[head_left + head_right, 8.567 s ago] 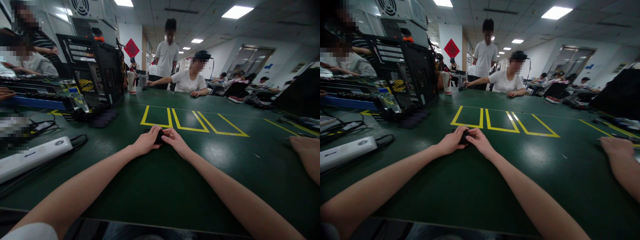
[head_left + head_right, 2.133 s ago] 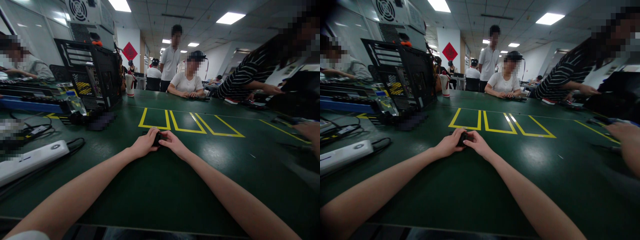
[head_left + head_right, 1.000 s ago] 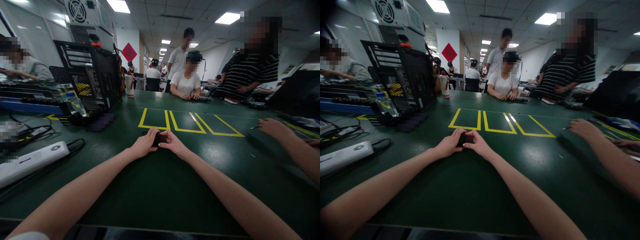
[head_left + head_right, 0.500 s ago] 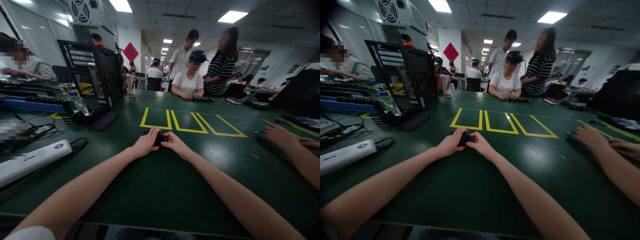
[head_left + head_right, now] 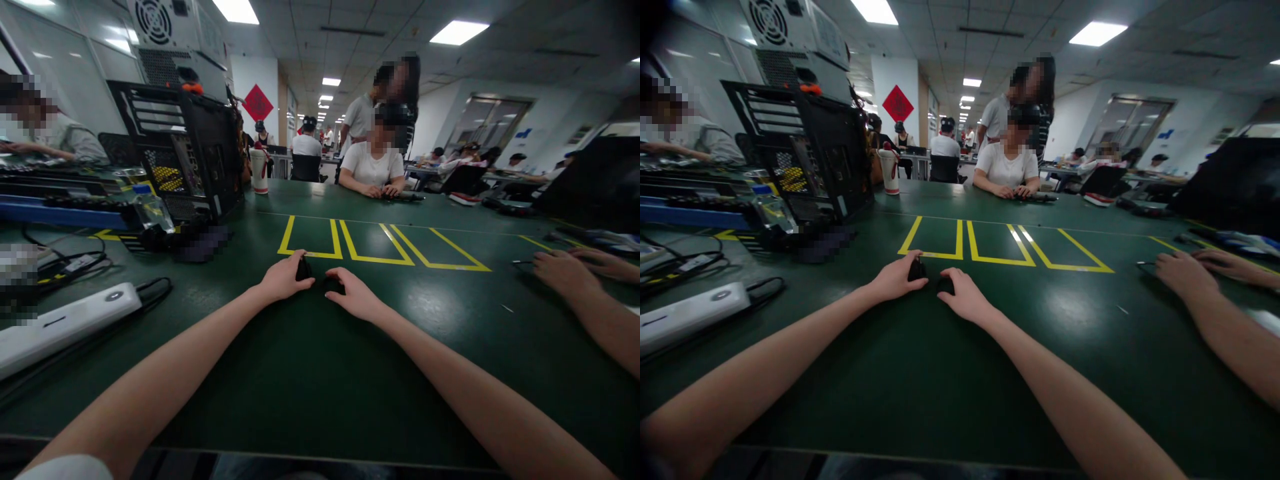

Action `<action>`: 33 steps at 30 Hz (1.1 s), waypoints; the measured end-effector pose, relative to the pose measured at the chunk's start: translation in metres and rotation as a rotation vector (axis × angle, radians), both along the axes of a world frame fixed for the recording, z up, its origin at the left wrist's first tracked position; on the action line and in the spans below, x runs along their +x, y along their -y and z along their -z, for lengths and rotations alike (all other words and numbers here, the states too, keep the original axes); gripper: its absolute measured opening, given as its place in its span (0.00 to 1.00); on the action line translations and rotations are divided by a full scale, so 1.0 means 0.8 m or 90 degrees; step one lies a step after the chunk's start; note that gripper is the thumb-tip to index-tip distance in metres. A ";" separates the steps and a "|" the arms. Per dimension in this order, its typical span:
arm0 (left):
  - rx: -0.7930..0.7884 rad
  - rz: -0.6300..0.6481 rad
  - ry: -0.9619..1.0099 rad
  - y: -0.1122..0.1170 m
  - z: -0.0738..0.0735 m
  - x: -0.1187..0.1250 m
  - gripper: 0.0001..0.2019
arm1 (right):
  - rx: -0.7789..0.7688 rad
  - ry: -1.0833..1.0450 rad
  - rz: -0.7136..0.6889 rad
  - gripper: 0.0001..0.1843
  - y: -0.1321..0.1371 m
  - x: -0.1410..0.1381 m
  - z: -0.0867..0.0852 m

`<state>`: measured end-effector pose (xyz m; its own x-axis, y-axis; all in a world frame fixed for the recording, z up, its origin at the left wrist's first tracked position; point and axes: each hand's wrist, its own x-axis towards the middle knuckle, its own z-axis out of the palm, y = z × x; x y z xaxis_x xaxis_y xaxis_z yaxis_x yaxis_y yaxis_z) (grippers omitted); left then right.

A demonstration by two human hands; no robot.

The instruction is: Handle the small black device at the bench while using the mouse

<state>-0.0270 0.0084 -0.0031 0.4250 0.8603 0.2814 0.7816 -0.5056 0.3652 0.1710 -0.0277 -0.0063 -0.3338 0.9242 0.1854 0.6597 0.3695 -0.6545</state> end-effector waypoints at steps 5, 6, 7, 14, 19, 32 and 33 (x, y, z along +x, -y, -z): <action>-0.048 0.003 0.043 -0.004 0.001 -0.004 0.34 | 0.007 0.052 0.028 0.24 -0.005 0.000 -0.003; -0.050 0.000 0.045 -0.003 0.001 -0.003 0.33 | 0.019 0.064 0.032 0.24 -0.004 -0.002 -0.003; -0.049 -0.003 0.046 -0.002 0.001 -0.002 0.32 | 0.031 0.077 0.034 0.24 -0.002 -0.004 -0.005; 0.044 0.075 -0.068 0.025 -0.022 0.013 0.31 | 0.031 0.162 0.035 0.27 0.023 -0.014 -0.030; 0.013 0.209 -0.110 0.080 -0.047 0.023 0.36 | -0.071 0.122 0.012 0.28 0.069 -0.013 -0.046; -0.161 0.274 -0.096 0.226 -0.059 0.002 0.31 | -0.286 -0.422 0.031 0.30 0.217 -0.029 -0.018; -0.167 0.262 -0.101 0.230 -0.058 0.000 0.28 | -0.271 -0.456 0.050 0.27 0.220 -0.033 -0.010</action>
